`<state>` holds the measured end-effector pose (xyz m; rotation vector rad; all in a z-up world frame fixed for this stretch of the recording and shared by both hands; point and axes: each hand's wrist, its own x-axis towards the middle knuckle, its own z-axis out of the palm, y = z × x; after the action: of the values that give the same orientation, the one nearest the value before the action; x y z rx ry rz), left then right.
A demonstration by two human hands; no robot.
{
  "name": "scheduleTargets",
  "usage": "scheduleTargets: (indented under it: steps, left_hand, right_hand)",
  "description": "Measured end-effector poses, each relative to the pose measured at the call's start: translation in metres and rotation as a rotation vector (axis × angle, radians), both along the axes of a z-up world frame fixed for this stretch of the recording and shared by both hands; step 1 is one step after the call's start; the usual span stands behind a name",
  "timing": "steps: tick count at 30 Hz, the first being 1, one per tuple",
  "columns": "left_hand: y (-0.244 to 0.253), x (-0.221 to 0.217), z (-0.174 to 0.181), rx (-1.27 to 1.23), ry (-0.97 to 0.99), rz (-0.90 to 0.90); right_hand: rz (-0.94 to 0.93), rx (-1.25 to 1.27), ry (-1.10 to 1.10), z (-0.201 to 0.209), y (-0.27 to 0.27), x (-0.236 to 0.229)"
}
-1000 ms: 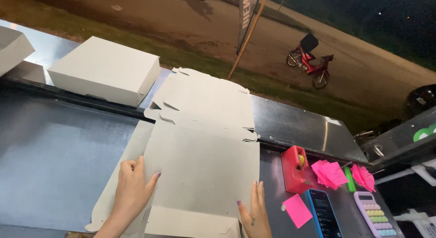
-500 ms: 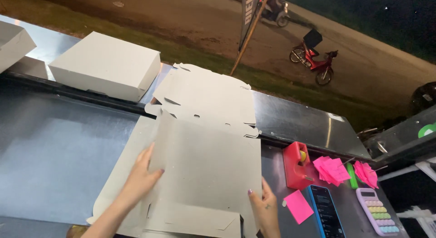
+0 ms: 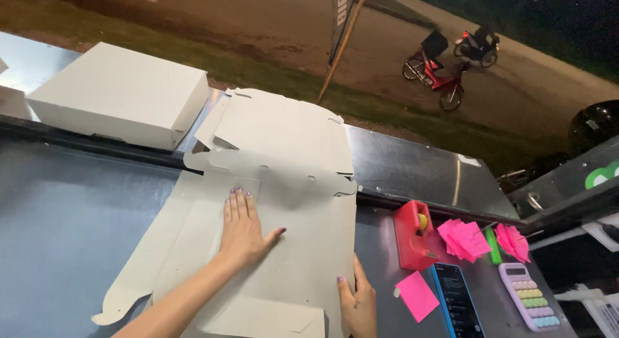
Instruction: The person assembles flat cardboard boxes on a metal counter. They fold the side flaps, tuck the tabs into slots, and press the edges to form the box shape. Completed boxes are stacked on the left side of the counter.
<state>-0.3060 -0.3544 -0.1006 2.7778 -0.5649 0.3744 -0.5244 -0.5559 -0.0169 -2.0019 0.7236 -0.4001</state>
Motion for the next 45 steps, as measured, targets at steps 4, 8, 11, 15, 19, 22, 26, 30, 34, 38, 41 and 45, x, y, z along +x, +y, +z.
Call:
scheduleTargets:
  steps: [4, 8, 11, 15, 19, 22, 26, 30, 34, 38, 41, 45]
  left_hand:
    - [-0.006, 0.012, -0.005, -0.062, -0.118, 0.027]
    - [0.028, -0.033, 0.011, -0.208, -0.062, -0.062]
    - [0.056, -0.087, -0.003, -0.124, -0.050, -0.071]
    - [0.088, -0.106, 0.016, -0.313, 0.123, -0.056]
    - [0.128, -0.097, 0.130, -0.798, 0.819, 0.230]
    - [0.151, -0.089, 0.147, -1.448, 1.171, 0.228]
    - [0.168, -0.085, 0.155, -1.615, 1.200, 0.145]
    - [0.162, -0.092, 0.178, -1.211, 1.155, 0.246]
    - [0.126, -0.085, 0.072, 0.197, -0.283, 0.167]
    - [0.044, -0.103, 0.072, 0.070, -0.568, -0.343]
    - [0.022, -0.101, 0.086, 0.408, 0.463, -0.569]
    - [0.014, -0.093, 0.004, -0.060, -0.623, -0.435]
  right_hand:
    - [0.022, -0.058, 0.016, -0.006, -0.004, 0.000]
    - [0.002, 0.042, -0.046, 0.007, 0.007, -0.007]
    - [-0.022, 0.011, -0.018, 0.004, 0.004, -0.008]
    - [0.029, -0.171, 0.064, -0.025, -0.018, -0.011]
    - [0.122, -0.342, -0.031, -0.043, -0.042, -0.012]
    - [0.039, 0.016, 0.031, 0.011, -0.030, -0.016]
    - [-0.123, 0.062, -0.096, 0.021, -0.057, -0.030]
    - [-0.008, 0.847, -0.220, 0.021, -0.063, -0.031]
    - [0.215, 0.524, -0.125, 0.029, -0.017, -0.007]
    - [0.103, -0.240, -0.024, -0.004, 0.015, -0.005]
    - [0.228, -0.419, -0.063, -0.011, 0.046, 0.006]
    - [0.541, -0.151, 0.220, 0.034, 0.100, 0.016]
